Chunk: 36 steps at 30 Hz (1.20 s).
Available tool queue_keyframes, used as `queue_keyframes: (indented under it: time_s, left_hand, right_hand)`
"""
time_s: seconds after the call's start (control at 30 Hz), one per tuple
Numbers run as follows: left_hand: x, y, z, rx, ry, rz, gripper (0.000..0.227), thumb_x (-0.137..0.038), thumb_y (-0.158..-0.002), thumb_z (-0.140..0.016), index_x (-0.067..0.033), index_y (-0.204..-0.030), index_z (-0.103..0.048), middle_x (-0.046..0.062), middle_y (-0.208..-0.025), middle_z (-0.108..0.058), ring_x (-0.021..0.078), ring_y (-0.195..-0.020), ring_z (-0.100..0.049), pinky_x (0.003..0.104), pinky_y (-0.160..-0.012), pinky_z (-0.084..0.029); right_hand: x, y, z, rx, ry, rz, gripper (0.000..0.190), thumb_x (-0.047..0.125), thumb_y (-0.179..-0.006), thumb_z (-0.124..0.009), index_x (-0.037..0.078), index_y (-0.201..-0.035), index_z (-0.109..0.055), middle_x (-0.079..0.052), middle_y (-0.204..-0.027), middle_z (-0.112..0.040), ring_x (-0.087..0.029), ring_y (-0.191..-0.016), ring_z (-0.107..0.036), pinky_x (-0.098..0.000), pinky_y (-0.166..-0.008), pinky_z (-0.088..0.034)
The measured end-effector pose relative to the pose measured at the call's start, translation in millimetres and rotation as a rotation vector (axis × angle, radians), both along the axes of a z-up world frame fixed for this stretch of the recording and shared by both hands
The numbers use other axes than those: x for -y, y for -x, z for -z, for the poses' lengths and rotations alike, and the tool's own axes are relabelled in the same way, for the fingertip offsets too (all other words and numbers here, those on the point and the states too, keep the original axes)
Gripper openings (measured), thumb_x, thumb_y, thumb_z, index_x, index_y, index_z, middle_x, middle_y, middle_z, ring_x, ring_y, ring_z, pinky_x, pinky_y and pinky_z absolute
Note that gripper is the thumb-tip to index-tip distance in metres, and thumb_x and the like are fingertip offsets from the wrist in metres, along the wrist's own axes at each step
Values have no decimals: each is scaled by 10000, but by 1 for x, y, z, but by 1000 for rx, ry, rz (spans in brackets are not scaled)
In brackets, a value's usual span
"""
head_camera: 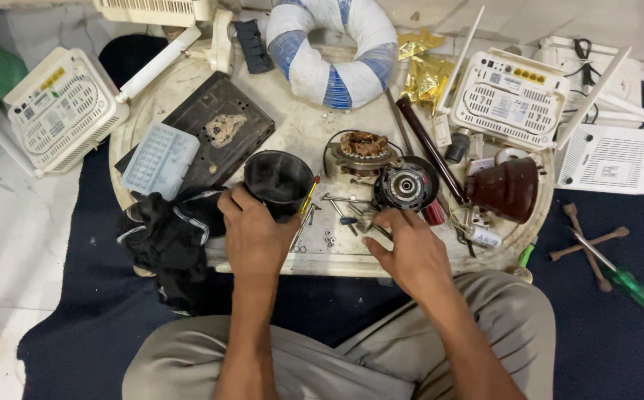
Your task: The person wipes several disassembled motor parts with a black cloth, including a cylindrical housing and a stator assembly, then aligns and fits the parts together on a cluttered table.
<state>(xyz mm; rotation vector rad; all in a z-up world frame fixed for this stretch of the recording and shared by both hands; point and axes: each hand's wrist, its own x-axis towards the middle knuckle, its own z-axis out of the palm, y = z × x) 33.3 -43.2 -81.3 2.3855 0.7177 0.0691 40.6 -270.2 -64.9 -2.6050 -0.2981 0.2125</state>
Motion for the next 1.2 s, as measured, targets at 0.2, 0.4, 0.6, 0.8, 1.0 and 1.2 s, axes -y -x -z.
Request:
queue_keyframes:
  time_s: [0.2,0.4,0.6,0.8,1.0,1.2]
  left_hand:
    - [-4,-2,-1,-28,-42,-21,1038,-264,-587,-968,68,-1361,-362,336,-1400,-427,524,-1161,-579,505,-933,-521]
    - [-8,-2,-2,-152,-5,-21,1123,-209,-641,-939,124,-1448,-233,382,-1423,-415,523,-1092,-627,490,-885,-548]
    - [-16,8,-43,-123,-70,38,1058,-114,-710,-878,132,-1500,-218,378,-1462,-402,525,-1175,-582,475,-936,-527]
    - [1,12,-63,285,-251,225,786,-119,-728,-844,77,-1390,-468,285,-1379,-544,481,-1220,-589,480,-1003,-493]
    - [29,-5,-44,341,273,588,308,-53,-953,-678,-48,-1262,-678,144,-1247,-692,339,-1117,-686,419,-966,-550]
    - [60,-13,1,249,-66,731,392,-38,-840,-596,-69,-1213,-710,179,-1200,-659,365,-1009,-668,455,-839,-539]
  right_hand:
    - [-1,0,11,-28,91,49,276,170,-835,-754,56,-1030,-594,-159,-911,-743,-388,-813,-708,-503,-691,-544]
    - [2,-7,22,-170,90,91,302,194,-851,-756,71,-1055,-571,-131,-798,-766,-376,-759,-726,-502,-667,-546]
    - [2,-11,9,-124,49,93,290,204,-831,-764,75,-1044,-616,-144,-857,-768,-346,-778,-742,-480,-670,-558]
    - [10,-18,-7,-88,-148,349,251,241,-917,-730,77,-1097,-666,-89,-987,-791,-216,-704,-754,-353,-636,-577]
    - [26,-37,4,-112,-665,487,287,178,-967,-674,74,-1231,-627,-49,-1020,-744,-118,-836,-713,-257,-637,-549]
    - [26,-40,5,-159,-651,506,249,157,-966,-704,53,-1189,-666,-39,-1041,-755,-100,-869,-712,-231,-688,-553]
